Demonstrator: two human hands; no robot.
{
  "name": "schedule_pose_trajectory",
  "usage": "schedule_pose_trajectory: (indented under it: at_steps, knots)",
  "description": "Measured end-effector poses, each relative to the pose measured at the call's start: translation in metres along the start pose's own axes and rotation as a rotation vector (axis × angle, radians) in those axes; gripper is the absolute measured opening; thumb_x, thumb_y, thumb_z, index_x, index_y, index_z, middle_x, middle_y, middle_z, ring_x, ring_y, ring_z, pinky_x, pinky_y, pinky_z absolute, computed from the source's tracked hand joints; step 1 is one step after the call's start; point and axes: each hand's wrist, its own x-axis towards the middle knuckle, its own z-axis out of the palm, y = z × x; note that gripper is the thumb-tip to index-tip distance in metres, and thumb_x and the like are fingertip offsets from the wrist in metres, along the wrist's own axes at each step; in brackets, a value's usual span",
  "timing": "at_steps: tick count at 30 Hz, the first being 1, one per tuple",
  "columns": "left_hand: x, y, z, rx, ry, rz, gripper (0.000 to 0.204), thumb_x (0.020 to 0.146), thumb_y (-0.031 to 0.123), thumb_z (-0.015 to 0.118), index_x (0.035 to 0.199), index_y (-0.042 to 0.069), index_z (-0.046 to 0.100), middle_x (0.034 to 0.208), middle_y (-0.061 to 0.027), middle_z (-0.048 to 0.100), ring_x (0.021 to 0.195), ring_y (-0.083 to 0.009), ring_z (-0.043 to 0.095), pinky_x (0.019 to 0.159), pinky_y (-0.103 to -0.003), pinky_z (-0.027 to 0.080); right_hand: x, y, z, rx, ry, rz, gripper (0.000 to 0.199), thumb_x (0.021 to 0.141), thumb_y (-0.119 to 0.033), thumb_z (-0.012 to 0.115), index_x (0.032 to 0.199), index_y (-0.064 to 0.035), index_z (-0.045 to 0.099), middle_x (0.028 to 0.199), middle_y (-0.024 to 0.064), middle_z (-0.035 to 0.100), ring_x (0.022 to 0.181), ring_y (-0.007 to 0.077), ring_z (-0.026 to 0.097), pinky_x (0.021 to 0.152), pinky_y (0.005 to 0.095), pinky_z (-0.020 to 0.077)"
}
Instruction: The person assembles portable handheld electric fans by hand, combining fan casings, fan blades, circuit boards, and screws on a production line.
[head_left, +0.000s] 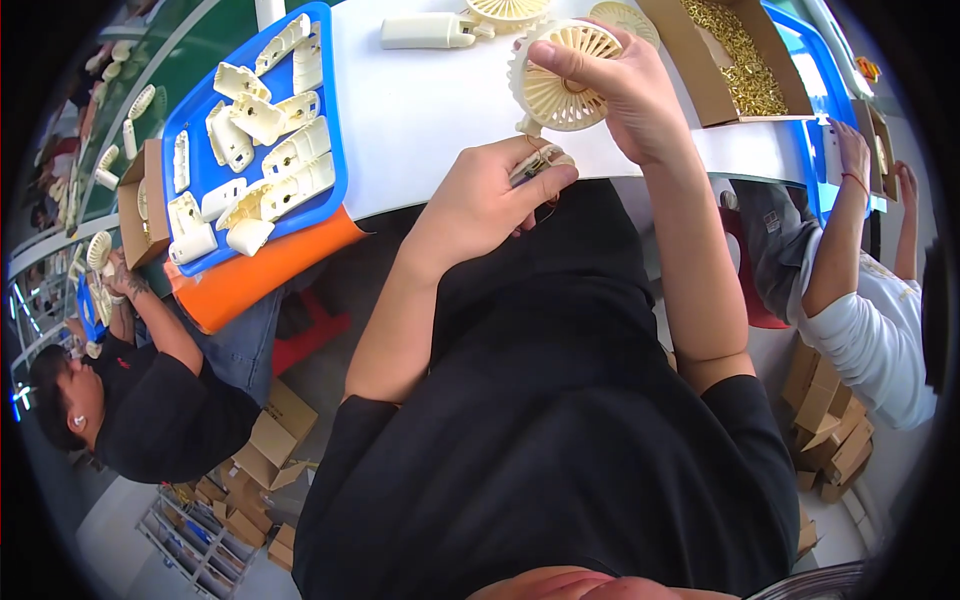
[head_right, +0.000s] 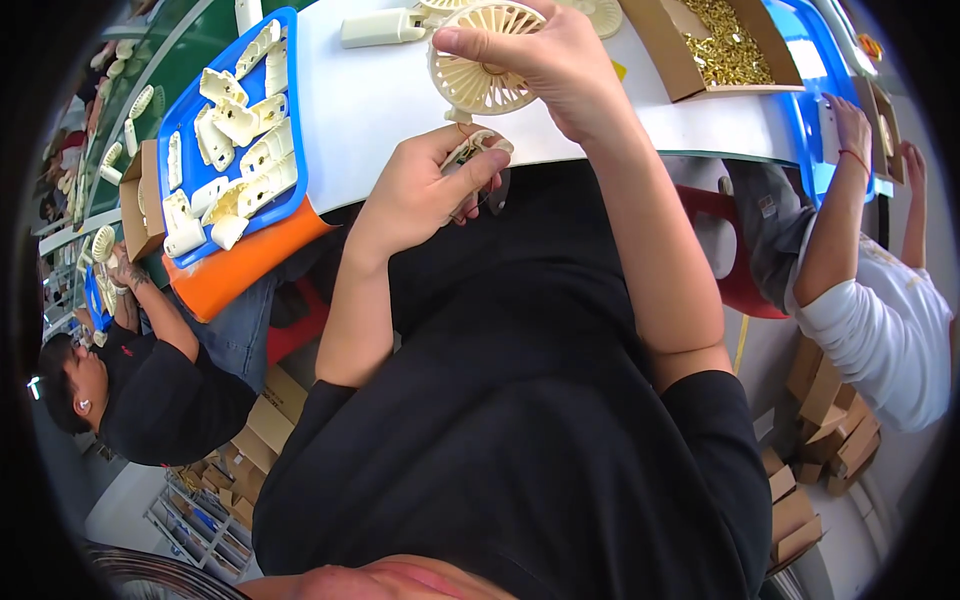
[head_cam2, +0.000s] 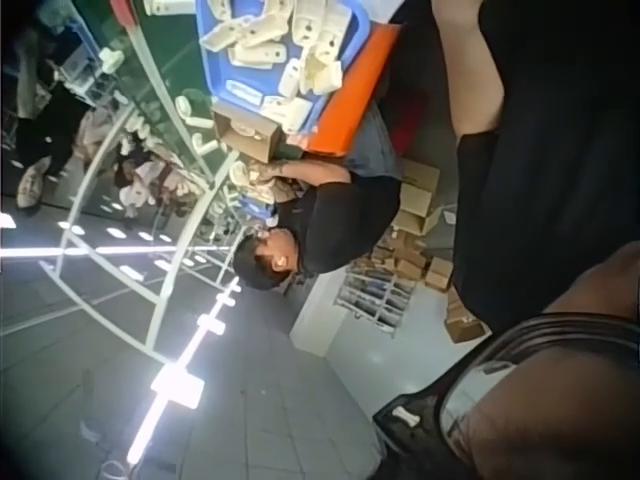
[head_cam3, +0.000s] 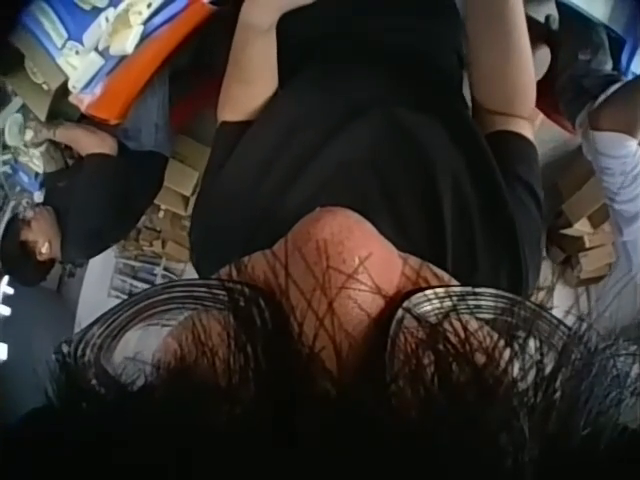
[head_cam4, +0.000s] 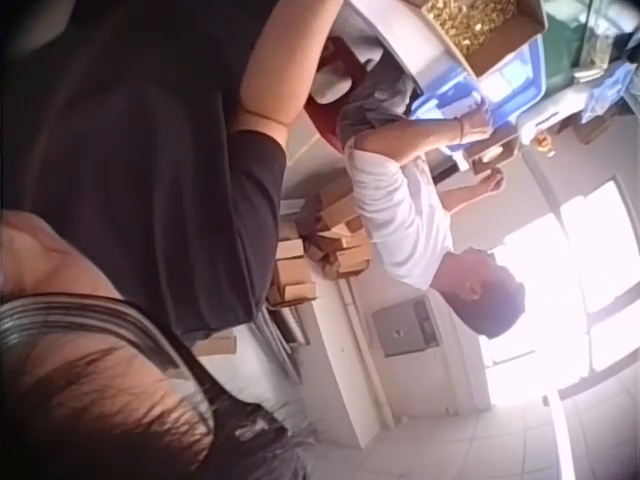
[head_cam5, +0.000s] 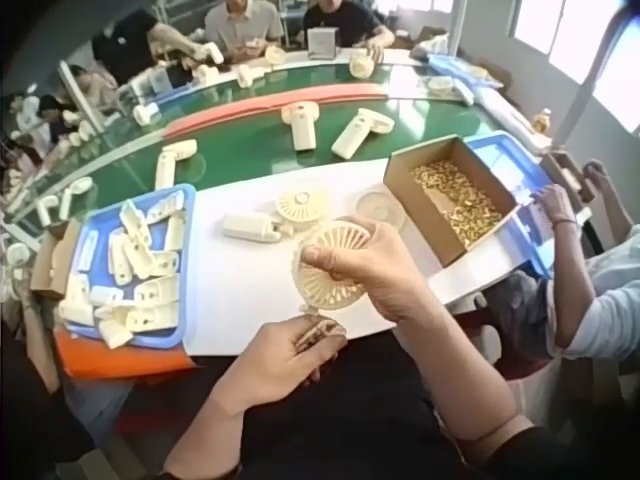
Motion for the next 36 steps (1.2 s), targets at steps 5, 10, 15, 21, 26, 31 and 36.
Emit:
schedule_pose_trajectory:
  at_steps: [5, 10, 15, 21, 26, 31, 36]
  knots:
    - [-0.003, -0.008, 0.002, -0.396, -0.064, -0.048, 0.039, 0.106, 0.035, 0.054, 0.116, -0.001, 0.065, 0.082, -0.0052, 0.066, 0.059, -0.0096, 0.061, 0.053, -0.024, 0.052, -0.001, -0.005, -0.007, 0.331, 0.134, 0.063, 0.041, 0.09, -0.036, 0.081, 0.105, 0.0007, 0.069, 0.091, 0.0079, 0.072, 0.073, 0.0105, 0.068, 0.064, 0.0257, 0.0558]
    - [0.006, -0.016, 0.008, -0.679, -0.031, -0.039, 0.05, 0.108, 0.04, 0.04, 0.117, -0.004, 0.063, 0.084, -0.01, 0.067, 0.058, -0.0127, 0.063, 0.052, -0.027, 0.055, -0.007, -0.019, -0.006, 0.464, 0.114, 0.012, 0.042, 0.088, -0.032, 0.081, 0.103, 0.0044, 0.068, 0.088, 0.0069, 0.07, 0.076, 0.0136, 0.068, 0.072, 0.0262, 0.0556]
    - [0.006, -0.01, 0.018, -0.639, -0.071, -0.027, 0.042, 0.108, 0.034, 0.042, 0.112, -0.003, 0.061, 0.086, -0.01, 0.067, 0.061, -0.0126, 0.064, 0.053, -0.028, 0.056, -0.004, -0.013, -0.004, 0.355, 0.201, -0.061, 0.042, 0.087, -0.036, 0.083, 0.098, 0.0014, 0.068, 0.086, 0.0043, 0.069, 0.072, 0.0107, 0.065, 0.067, 0.0243, 0.0525]
    - [0.003, -0.006, 0.015, -0.684, -0.077, 0.036, 0.033, 0.107, 0.027, 0.046, 0.113, -0.002, 0.061, 0.087, -0.0097, 0.067, 0.061, -0.0119, 0.064, 0.054, -0.027, 0.056, -0.006, 0.008, -0.006, 0.385, 0.226, -0.082, 0.041, 0.087, -0.035, 0.084, 0.098, 0.0022, 0.068, 0.085, 0.0036, 0.068, 0.072, 0.0092, 0.063, 0.065, 0.0227, 0.0504]
    - [0.001, -0.004, 0.019, -0.527, 0.046, 0.082, 0.025, 0.104, 0.019, 0.049, 0.11, -0.002, 0.061, 0.084, -0.0077, 0.066, 0.062, -0.0091, 0.062, 0.053, -0.025, 0.053, -0.016, 0.001, -0.009, 0.148, 0.229, -0.082, 0.036, 0.087, -0.03, 0.084, 0.096, 0.003, 0.07, 0.083, 0.004, 0.07, 0.069, 0.0085, 0.063, 0.062, 0.0225, 0.0498]
    - [0.005, -0.008, 0.021, -0.415, 0.124, 0.147, 0.022, 0.102, 0.013, 0.05, 0.107, -0.004, 0.062, 0.077, -0.0046, 0.065, 0.06, -0.0067, 0.059, 0.052, -0.024, 0.05, -0.013, -0.011, -0.008, -0.121, 0.205, -0.062, 0.031, 0.085, -0.024, 0.085, 0.092, 0.0031, 0.072, 0.078, 0.0039, 0.071, 0.065, 0.0086, 0.064, 0.059, 0.0219, 0.0496]
    - [0.004, -0.013, 0.019, -0.189, 0.138, 0.225, 0.031, 0.106, 0.021, 0.048, 0.114, -0.005, 0.063, 0.086, -0.0081, 0.069, 0.06, -0.0081, 0.059, 0.052, -0.023, 0.049, -0.01, -0.006, -0.003, -0.006, 0.272, -0.006, 0.029, 0.084, -0.022, 0.086, 0.09, 0.0031, 0.073, 0.075, 0.0037, 0.07, 0.062, 0.0087, 0.064, 0.057, 0.0216, 0.0498]
